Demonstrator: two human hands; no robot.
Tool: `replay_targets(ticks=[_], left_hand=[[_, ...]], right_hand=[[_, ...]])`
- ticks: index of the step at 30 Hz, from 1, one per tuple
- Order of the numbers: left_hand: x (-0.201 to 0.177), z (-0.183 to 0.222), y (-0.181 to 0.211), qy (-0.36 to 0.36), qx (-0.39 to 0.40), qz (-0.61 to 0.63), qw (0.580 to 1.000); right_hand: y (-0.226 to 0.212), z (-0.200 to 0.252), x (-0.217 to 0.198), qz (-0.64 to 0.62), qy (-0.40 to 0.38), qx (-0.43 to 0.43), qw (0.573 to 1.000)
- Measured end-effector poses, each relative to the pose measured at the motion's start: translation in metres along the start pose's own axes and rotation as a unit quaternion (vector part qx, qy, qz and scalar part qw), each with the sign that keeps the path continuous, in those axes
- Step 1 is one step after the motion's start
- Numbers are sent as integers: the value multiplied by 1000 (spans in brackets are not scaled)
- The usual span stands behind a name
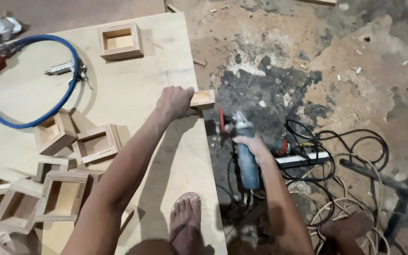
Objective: Sanding the edges and surfaces of small wooden boxes using a handheld angle grinder with a sanding disc.
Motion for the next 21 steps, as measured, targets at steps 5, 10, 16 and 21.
replay_targets(ticks=[5, 10, 16, 21], left_hand=[[-19, 9, 5, 4, -21, 67, 998], [-29, 5, 3, -31, -54, 149, 987], [-20, 2, -9, -24, -10, 223, 974], [-12, 39, -21, 271, 112, 374, 880]], right_hand=[[57, 12, -27, -59, -13, 43, 997], [82, 31, -51, -101, 19, 66, 993], [85, 51, -62, -156, 44, 62, 985], [100, 39, -58, -155, 32, 51, 986]])
Point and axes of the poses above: each hand's wrist, its own z-axis away from the middle knuckle, its own x-axis out of the palm, y = z × x, the point moved 1 cm from there along -z, towards the middle knuckle, and after that the axes turned 12 degrees about z, right-handed, at the moved point
